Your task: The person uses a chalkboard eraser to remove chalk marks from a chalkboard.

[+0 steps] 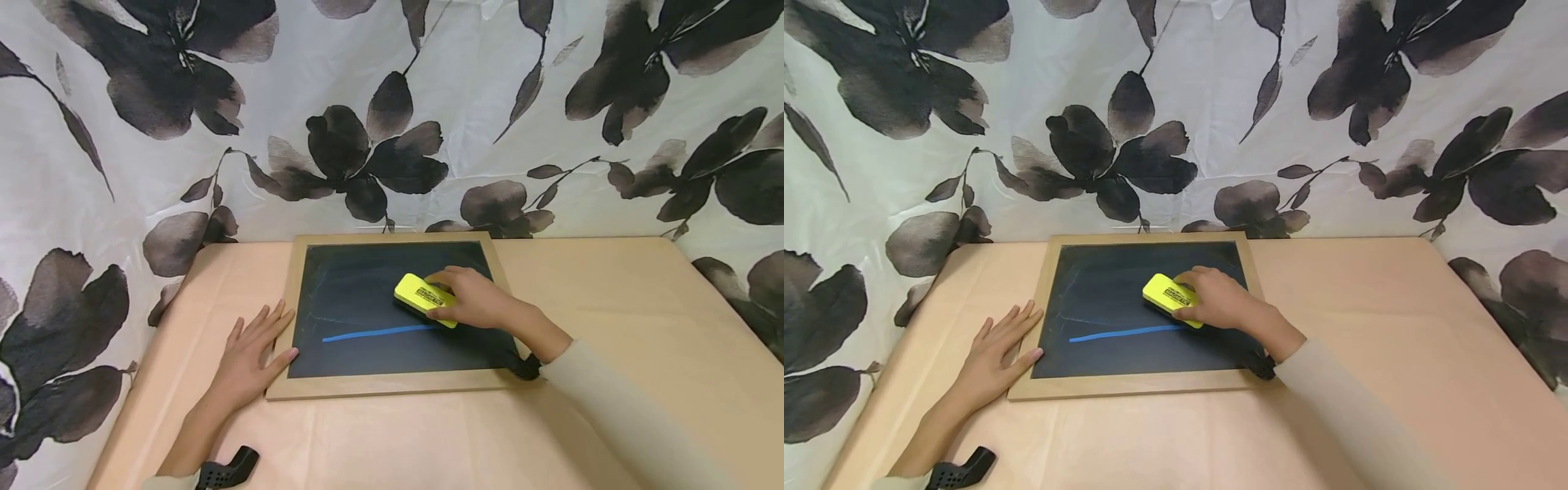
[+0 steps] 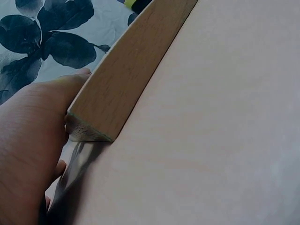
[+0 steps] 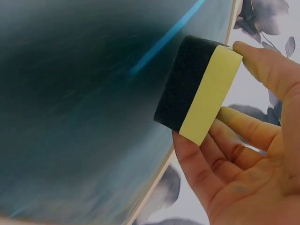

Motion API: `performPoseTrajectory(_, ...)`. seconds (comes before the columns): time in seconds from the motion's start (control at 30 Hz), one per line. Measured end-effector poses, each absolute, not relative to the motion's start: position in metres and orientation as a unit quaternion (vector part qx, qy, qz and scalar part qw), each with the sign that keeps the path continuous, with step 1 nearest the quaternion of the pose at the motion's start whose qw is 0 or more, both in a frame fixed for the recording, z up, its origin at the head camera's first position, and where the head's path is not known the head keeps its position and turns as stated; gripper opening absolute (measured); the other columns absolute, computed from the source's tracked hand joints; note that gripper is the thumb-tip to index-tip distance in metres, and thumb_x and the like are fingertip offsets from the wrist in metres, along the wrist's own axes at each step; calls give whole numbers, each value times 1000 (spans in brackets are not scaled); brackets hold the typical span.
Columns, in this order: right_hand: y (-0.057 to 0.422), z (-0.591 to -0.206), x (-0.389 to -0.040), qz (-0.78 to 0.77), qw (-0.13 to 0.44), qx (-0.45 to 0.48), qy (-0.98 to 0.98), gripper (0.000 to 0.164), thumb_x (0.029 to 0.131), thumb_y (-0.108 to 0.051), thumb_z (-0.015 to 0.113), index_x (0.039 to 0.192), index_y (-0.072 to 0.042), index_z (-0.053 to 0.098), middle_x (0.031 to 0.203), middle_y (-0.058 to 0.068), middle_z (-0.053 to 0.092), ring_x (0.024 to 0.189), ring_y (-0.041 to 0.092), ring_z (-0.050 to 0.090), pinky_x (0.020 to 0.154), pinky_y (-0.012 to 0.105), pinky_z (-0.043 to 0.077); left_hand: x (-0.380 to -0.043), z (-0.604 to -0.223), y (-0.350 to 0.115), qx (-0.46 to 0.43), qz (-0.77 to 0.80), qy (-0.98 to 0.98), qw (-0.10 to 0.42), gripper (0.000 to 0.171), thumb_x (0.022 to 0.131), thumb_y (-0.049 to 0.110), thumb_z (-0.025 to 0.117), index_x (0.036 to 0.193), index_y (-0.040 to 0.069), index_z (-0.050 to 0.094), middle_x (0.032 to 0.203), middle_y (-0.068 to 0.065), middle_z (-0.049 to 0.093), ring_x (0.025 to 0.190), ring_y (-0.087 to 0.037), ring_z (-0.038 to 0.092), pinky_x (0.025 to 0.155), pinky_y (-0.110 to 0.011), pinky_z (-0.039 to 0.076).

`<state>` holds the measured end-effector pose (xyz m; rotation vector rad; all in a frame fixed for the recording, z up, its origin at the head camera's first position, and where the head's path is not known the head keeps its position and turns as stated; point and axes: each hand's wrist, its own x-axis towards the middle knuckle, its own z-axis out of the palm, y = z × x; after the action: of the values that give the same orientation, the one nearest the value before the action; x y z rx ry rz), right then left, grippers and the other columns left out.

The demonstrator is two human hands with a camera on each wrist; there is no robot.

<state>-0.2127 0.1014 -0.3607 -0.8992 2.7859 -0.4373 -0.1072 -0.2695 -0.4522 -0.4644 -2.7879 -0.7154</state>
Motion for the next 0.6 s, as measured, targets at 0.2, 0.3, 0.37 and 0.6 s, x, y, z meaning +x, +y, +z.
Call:
performPoseTrajectory(0.2,141,-371,-197,-136,86,-270,949,62,72,-40,71,122,-8,54,108,6,55,88,18,51,75,35,44,-105,-453,-268,-160,-251,-948,112,64,82,41,60,138,21,36,144,-3,27,131,-30,21,101,-55,2)
performPoseTrajectory(0.3,155,-375,-191,-153,81,-267,948,61,71,-39,72,120,-8,55,102,3,55,84,17,50,71,31,44,-104,-453,-268,-161,-252,-947,115,63,82,40,60,138,21,37,144,-3,27,130,-30,21,101,-55,2)
performPoseTrajectory(0.37,161,-378,-188,-171,80,-265,946,60,70,-38,73,120,-8,56,99,1,55,82,15,50,69,30,44,-104,-454,-269,-161,-252,-947,118,63,82,40,60,137,21,37,143,-3,28,130,-30,21,101,-56,2)
performPoseTrajectory(0.6,169,-384,-180,-216,73,-252,940,61,67,-39,76,118,-9,58,92,-4,57,76,13,49,63,27,44,-104,-455,-267,-159,-252,-947,118,63,82,40,60,138,22,36,143,-2,28,131,-30,21,101,-56,3)
